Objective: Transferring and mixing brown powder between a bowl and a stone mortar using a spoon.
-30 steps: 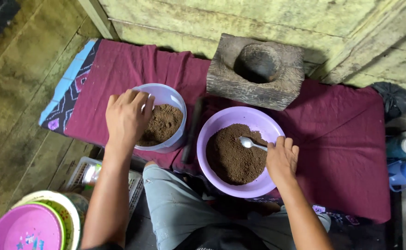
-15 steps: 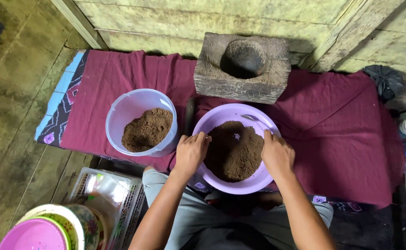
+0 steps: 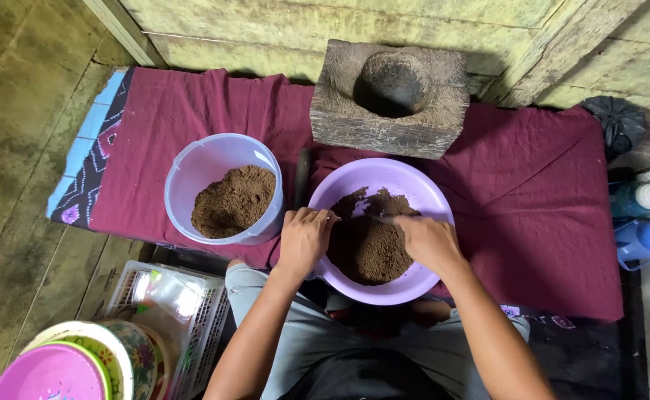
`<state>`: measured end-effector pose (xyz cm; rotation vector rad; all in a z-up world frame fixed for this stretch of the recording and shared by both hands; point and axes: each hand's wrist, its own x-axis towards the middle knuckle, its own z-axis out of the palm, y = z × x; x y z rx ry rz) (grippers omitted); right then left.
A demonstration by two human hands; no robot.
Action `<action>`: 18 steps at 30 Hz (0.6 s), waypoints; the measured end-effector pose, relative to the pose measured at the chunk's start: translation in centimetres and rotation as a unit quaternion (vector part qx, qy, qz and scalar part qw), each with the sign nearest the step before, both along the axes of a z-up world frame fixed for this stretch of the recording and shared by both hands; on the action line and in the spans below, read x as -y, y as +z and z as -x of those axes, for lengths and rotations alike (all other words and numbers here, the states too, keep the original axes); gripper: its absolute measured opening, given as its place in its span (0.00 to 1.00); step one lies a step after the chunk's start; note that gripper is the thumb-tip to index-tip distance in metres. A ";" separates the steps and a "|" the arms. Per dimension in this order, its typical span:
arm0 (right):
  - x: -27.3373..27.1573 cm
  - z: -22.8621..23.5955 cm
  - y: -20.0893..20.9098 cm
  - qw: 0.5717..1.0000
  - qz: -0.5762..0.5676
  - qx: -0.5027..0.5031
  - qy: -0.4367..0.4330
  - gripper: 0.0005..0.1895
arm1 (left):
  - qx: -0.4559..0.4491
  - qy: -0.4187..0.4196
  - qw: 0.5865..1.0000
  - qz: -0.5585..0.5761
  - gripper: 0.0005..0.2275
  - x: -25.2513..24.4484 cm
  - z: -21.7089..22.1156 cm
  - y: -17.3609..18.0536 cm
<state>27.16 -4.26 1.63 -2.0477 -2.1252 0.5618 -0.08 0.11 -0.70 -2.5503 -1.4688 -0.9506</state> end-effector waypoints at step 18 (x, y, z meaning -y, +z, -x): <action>9.9 -0.9 3.0 0.939 -0.279 -0.162 0.119 0.10 | 0.017 -0.169 0.976 0.139 0.03 6.3 2.4 7.4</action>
